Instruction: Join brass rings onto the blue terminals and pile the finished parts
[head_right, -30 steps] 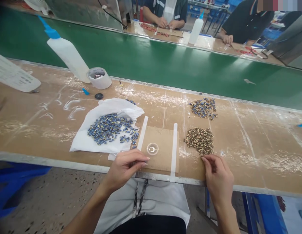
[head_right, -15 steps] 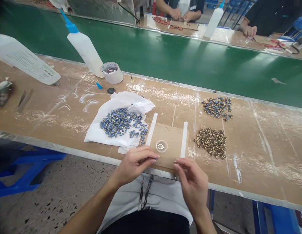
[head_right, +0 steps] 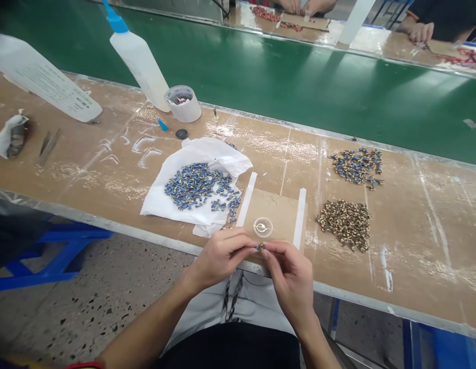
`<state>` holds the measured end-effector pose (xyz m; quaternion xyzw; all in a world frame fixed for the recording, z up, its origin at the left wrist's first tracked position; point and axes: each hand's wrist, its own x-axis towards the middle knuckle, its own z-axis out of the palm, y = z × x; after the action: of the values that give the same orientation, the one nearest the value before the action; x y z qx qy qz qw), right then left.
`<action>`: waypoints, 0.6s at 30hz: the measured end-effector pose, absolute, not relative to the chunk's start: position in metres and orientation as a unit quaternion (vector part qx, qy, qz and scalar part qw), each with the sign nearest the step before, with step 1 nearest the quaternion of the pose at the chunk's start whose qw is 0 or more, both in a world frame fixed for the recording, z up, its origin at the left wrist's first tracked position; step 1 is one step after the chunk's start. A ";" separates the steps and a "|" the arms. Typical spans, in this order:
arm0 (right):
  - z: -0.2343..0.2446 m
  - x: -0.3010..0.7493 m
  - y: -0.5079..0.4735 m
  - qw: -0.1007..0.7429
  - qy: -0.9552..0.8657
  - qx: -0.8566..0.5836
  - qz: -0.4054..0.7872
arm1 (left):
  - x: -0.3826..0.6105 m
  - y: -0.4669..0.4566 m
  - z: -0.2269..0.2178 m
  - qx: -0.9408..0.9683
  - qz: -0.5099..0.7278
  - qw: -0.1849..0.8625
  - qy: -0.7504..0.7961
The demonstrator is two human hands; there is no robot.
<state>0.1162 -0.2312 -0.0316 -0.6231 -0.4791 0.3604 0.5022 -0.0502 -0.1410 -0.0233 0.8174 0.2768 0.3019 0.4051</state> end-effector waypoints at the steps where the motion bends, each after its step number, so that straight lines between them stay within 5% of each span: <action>1: -0.032 0.116 -0.232 0.498 -0.481 -0.625 0.359 | -0.050 -0.141 -0.023 0.819 0.301 0.404 0.276; 7: -0.033 0.116 -0.232 0.486 -0.482 -0.625 0.375 | -0.051 -0.142 -0.026 0.833 0.298 0.381 0.268; 18: -0.018 0.122 -0.227 0.445 -0.453 -0.591 0.498 | -0.047 -0.148 -0.031 0.891 0.338 0.181 0.244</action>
<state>0.1223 -0.2272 -0.0177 -0.5907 -0.4528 0.4982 0.4448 -0.0474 -0.1482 -0.0307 0.8907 0.2435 0.3385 0.1810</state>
